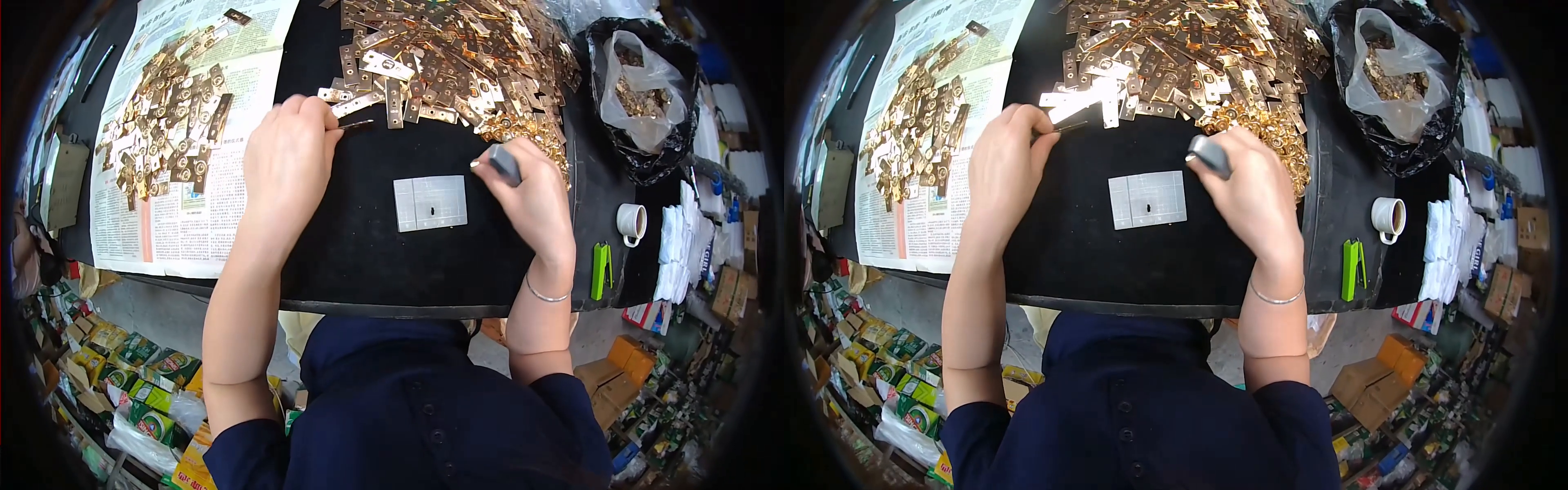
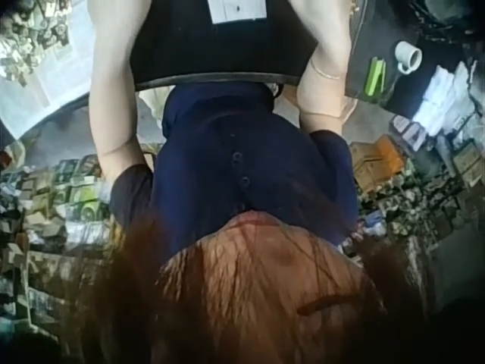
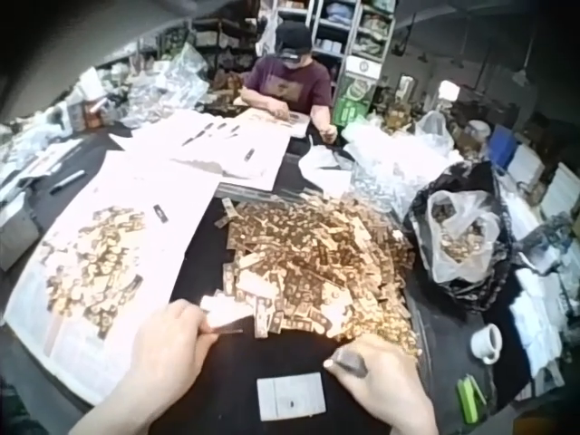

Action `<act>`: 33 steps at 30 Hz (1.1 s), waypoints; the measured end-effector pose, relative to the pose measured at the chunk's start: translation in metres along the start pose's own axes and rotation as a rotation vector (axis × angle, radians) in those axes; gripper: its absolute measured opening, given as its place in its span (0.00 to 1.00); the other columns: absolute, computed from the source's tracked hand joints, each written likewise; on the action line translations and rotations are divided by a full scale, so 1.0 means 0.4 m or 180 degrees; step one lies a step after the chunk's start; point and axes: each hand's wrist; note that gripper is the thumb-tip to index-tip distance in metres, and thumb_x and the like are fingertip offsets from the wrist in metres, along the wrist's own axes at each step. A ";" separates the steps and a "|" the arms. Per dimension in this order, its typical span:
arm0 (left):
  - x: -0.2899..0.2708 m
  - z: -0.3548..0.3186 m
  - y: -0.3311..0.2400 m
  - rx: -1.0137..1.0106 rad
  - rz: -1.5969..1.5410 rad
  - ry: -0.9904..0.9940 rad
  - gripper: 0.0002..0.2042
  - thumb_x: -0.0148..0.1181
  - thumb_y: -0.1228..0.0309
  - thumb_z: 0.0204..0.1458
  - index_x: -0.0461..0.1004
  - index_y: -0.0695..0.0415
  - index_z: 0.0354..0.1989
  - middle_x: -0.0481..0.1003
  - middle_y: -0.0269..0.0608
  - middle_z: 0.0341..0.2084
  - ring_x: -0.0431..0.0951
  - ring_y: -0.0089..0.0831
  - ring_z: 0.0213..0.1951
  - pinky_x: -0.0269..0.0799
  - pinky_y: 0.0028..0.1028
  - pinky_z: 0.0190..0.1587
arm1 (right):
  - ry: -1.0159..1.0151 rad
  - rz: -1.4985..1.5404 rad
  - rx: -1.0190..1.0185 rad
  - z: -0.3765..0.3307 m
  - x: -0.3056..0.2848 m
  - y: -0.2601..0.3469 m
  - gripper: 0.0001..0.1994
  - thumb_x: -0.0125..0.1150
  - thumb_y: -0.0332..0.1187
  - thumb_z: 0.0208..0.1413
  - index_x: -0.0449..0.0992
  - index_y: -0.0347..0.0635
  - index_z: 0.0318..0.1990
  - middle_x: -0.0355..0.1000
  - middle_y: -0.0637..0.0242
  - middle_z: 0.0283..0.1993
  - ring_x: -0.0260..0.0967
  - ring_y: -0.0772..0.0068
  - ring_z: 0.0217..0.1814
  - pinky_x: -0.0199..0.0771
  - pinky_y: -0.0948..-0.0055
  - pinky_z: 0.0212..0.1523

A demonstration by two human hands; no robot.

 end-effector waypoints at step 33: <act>0.057 -0.119 -0.171 0.0228 -0.1284 0.0253 0.11 0.74 0.77 0.42 0.86 0.56 0.37 0.79 0.37 0.33 0.78 0.38 0.39 0.75 0.36 0.44 | -0.0050 0.1132 -0.0150 0.000 0.047 0.040 0.11 0.75 0.32 0.53 0.83 0.36 0.41 0.81 0.58 0.36 0.81 0.61 0.33 0.79 0.68 0.37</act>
Point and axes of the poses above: each hand's wrist, its own z-axis towards the middle knuckle, its own x-axis out of the palm, y = z × x
